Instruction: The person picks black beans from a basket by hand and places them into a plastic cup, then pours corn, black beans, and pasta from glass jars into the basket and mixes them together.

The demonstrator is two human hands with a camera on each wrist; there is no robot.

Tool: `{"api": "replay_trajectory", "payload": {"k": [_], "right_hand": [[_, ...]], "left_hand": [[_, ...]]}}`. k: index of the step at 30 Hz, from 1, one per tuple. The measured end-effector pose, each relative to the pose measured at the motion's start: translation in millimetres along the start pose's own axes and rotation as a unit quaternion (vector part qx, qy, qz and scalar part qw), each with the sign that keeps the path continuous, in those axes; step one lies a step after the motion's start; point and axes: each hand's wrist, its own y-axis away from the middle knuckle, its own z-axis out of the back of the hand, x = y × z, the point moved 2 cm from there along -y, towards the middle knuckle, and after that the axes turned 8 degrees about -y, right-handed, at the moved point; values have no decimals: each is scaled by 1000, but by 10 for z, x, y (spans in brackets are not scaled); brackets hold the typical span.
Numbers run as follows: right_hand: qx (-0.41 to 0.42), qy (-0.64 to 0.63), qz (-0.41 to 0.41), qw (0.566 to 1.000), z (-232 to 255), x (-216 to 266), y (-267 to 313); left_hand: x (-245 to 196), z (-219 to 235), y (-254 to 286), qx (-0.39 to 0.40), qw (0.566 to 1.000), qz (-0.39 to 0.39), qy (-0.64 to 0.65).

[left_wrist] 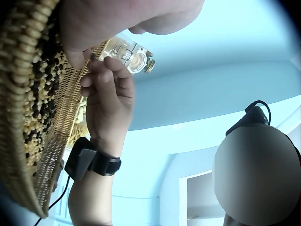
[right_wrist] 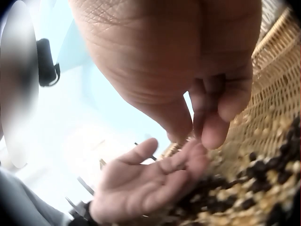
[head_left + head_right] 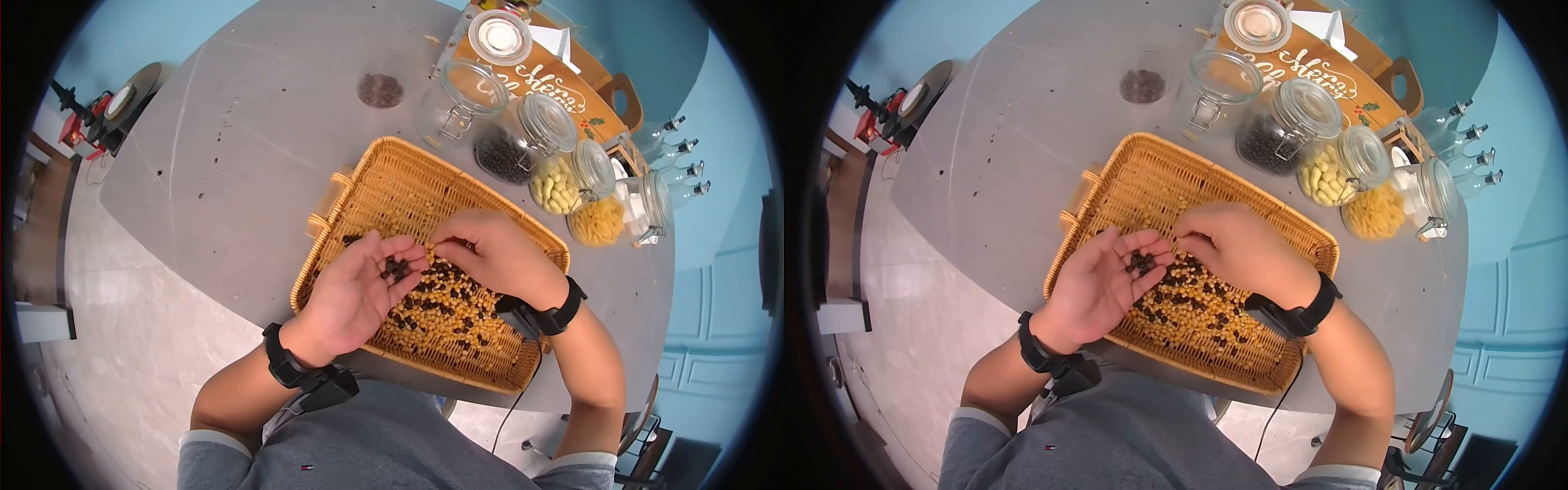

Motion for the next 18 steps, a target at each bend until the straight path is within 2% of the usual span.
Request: {"api": "replay_trajectory", "payload": {"k": [1,3,10,13,15,18], "right_hand": [[1,0,2,1000,-18,-43,9],[21,122,11,992,-74,-100,51],[15,124,-2,992,-145,-150,66],[4,65,23,998,-74,-93,33],[-2,-152,-111,982,-29,76,60],[33,-200,-123,972,28,244,47]], "left_hand": [[-10,8,10,-8,1000,0,1],[-7,23,9,-7,1000,-1,6],[-12,19,1,-18,1000,5,4],[-15,-3,15,-19,1000,4,0],[-7,-5,18,-13,1000,4,0],[-11,-21,11,-3,1000,8,-4]]}}
